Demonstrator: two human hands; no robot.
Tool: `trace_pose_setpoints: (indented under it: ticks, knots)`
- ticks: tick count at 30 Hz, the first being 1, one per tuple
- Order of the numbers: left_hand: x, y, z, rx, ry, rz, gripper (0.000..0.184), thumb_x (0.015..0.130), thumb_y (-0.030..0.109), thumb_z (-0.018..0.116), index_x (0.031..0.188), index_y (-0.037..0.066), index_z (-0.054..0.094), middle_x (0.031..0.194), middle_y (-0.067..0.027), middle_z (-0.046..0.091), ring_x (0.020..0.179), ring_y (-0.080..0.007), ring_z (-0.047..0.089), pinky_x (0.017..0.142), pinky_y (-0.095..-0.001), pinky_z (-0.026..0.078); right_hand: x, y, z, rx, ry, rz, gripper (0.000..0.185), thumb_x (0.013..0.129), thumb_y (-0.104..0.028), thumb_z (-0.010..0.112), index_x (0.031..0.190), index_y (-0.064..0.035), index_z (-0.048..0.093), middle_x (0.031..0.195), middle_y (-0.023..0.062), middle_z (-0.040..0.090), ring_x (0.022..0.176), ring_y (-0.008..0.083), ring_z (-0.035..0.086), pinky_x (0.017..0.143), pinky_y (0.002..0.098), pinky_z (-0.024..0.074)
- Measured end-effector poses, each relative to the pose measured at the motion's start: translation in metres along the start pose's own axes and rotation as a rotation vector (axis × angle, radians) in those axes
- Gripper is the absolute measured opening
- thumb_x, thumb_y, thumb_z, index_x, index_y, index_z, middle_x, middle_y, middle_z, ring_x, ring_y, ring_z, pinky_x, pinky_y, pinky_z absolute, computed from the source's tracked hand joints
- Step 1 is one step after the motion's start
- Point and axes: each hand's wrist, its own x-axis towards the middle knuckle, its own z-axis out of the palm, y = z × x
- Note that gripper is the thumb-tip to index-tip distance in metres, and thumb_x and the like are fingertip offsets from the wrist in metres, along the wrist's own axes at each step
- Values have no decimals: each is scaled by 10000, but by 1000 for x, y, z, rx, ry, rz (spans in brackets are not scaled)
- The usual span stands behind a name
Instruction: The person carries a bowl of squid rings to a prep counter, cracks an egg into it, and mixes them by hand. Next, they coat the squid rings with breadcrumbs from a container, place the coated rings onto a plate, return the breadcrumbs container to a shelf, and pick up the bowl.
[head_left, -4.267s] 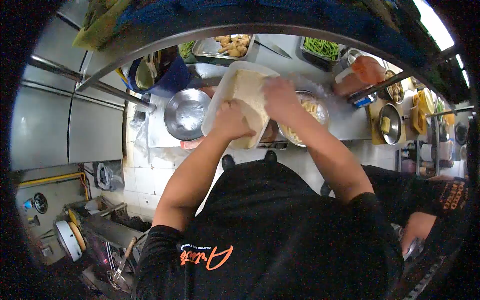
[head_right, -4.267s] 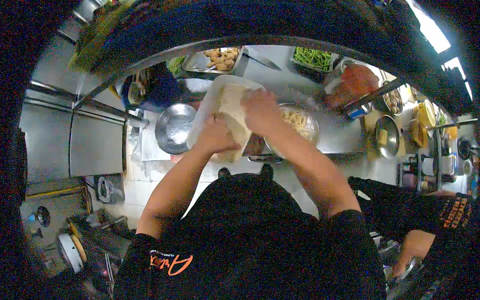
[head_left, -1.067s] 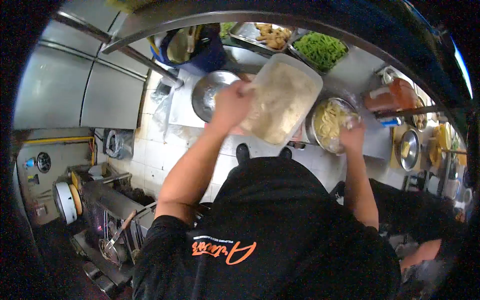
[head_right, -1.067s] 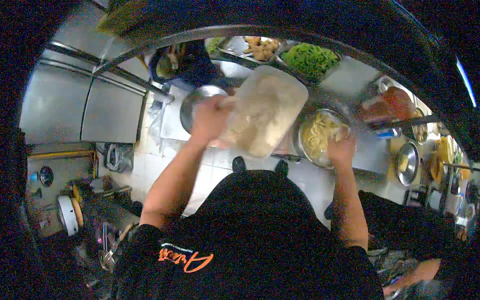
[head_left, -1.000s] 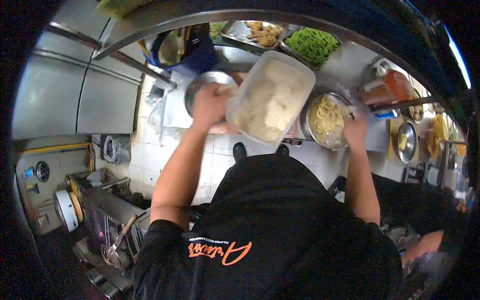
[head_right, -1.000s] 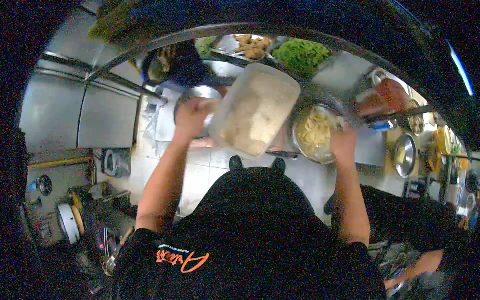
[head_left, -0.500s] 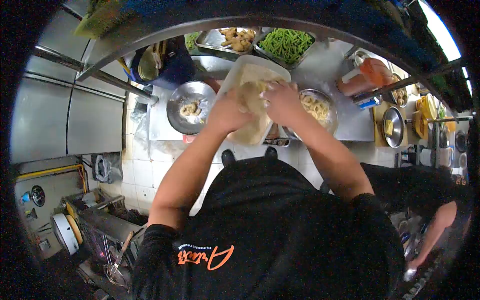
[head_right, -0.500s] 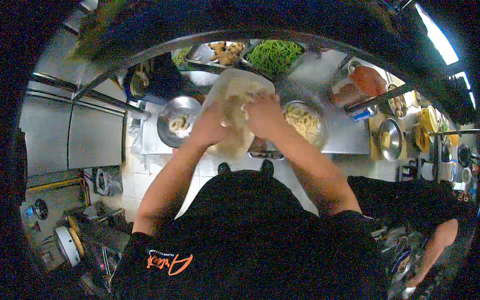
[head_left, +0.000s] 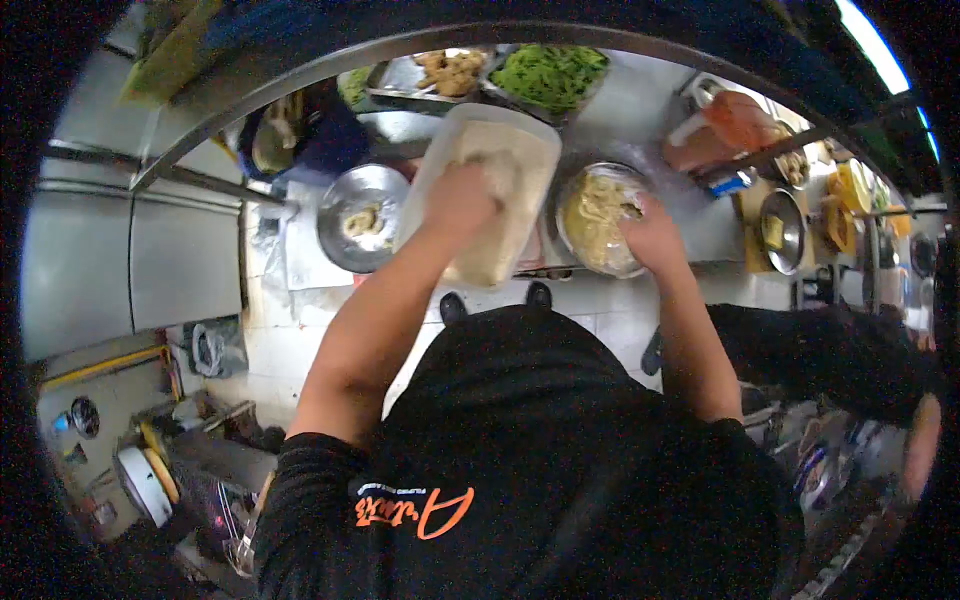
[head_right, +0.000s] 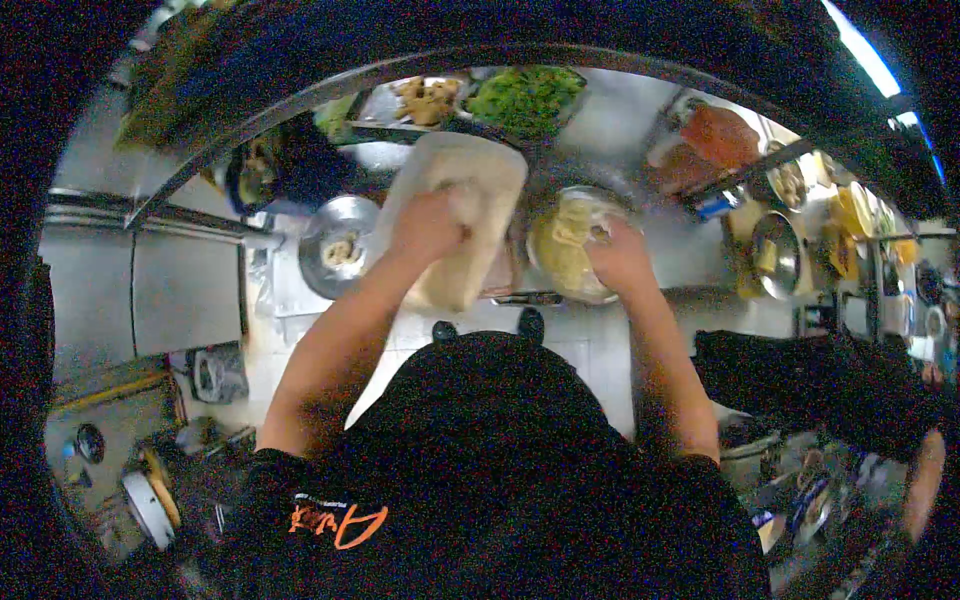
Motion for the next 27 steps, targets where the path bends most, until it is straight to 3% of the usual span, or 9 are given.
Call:
trace_pose_setpoints:
  ticks: [3,5,9,11,14,18,21,24,27]
  knots:
    - [6,-16,11,18,-71,46,387,695,206,720,1038,36,663,1076,-216,659,980,-366,635,873,-462,501,6,42,4,-251,166,45,448,763,-234,645,1144,1,636,1109,257,646,1072,393,603,955,461,459]
    - [-4,-19,5,-46,323,161,283,728,198,690,959,33,683,942,-201,681,877,-385,644,782,-461,515,7,49,14,-556,9,-145,421,764,-245,633,1113,-9,653,1073,251,650,1083,387,592,943,491,455]
    - [-31,-9,-56,-372,214,-14,290,761,186,650,986,4,667,793,-226,642,770,-395,635,693,-441,496,14,41,57,-694,-160,-198,391,772,-232,623,1104,-27,650,1103,243,636,1125,382,568,954,502,438]
    - [-41,-33,-76,-387,236,-84,293,761,192,655,990,9,669,790,-222,647,761,-390,638,684,-440,494,9,31,59,-702,71,-207,387,784,-216,599,1116,-23,643,1133,245,625,1145,378,556,977,499,419]
    - [-53,-72,-104,-307,137,-231,362,765,234,694,1054,19,665,766,-216,665,717,-340,664,653,-416,502,22,45,62,-719,25,-124,432,776,-229,609,1146,-7,638,1151,259,623,1164,376,551,991,492,412]
    - [-64,-162,-86,-350,308,-149,538,781,267,726,1196,-50,593,896,-176,706,830,-278,687,738,-346,524,29,49,36,-455,37,22,467,763,-235,626,1154,23,633,1156,274,624,1171,379,555,981,477,427]
    - [-80,-151,-113,-507,397,-454,454,796,220,719,1132,-70,625,936,-190,700,875,-250,679,779,-334,519,41,86,25,-206,-2,-144,492,761,-232,640,1174,35,617,1203,268,608,1175,378,556,993,452,433]
    - [-89,-146,-102,-529,408,-383,423,800,225,715,1111,-53,642,937,-178,703,869,-251,678,778,-329,517,38,58,28,-511,-233,-189,465,778,-212,626,1172,34,616,1199,247,614,1128,380,581,978,433,460]
    - [-86,-125,-87,-421,375,-339,397,812,217,702,1125,-22,649,936,-159,706,861,-253,678,778,-324,514,40,59,74,-719,-151,-174,392,787,-207,603,1107,15,640,1151,236,628,1055,354,612,916,435,489]
